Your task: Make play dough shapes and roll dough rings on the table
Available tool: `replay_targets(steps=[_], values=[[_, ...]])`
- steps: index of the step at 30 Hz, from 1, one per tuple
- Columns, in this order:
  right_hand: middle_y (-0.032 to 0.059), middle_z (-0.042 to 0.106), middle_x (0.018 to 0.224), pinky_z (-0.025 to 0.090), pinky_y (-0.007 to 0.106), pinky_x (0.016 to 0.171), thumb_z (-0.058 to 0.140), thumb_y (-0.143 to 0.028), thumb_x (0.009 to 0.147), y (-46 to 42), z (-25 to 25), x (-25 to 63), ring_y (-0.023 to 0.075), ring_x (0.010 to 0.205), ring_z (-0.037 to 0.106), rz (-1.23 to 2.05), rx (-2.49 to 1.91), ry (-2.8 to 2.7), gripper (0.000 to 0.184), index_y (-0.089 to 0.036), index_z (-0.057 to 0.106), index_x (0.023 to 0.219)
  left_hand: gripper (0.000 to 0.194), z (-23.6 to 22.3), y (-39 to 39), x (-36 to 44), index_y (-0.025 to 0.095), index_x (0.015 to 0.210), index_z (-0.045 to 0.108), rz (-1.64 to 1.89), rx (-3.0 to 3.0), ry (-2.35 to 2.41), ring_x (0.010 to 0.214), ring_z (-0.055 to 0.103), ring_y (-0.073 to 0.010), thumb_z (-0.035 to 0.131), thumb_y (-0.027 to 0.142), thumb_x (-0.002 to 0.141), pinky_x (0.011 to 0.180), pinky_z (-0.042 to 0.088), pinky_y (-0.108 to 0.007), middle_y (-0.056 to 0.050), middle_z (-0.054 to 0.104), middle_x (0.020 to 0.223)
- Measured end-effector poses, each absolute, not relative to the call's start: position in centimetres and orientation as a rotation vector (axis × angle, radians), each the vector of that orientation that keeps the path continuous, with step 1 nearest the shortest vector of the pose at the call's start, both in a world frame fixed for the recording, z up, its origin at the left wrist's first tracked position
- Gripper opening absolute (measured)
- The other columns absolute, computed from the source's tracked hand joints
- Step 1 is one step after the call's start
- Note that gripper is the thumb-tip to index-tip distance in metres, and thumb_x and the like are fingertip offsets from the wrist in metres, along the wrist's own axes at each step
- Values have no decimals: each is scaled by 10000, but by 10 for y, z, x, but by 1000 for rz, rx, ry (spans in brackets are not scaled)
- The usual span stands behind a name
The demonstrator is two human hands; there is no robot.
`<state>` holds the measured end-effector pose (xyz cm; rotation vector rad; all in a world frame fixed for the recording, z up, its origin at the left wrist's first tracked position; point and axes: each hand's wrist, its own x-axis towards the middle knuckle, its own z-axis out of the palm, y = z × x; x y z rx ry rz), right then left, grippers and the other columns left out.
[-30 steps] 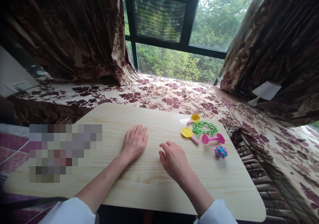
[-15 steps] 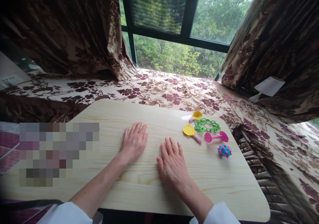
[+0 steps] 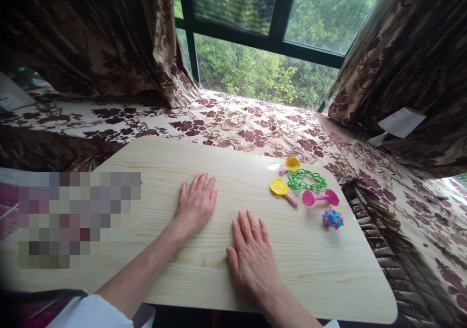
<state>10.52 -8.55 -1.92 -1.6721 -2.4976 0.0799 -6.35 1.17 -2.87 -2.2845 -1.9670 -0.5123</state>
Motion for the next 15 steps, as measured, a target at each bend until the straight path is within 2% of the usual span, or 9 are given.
replay_targets(steps=[8,15], values=[[97,205,1434,114,463,1052,292,-391,896,-29,-18,90,238,1325,110,116,-1784,-2373,518,-134,303,1346,457,-29,13,-65,203,1282,387,-512,-2318,-1937,1294,237,-238,258,362,873,1044,144,-473,-89,354,1382],[62,144,1450,106,442,1064,292,-388,897,-97,-20,106,230,1331,60,141,-1684,-2490,521,-169,255,1369,455,-32,14,-64,205,1283,382,-513,-2297,-1938,1295,233,-235,252,360,875,1048,126,-474,-87,348,1386]])
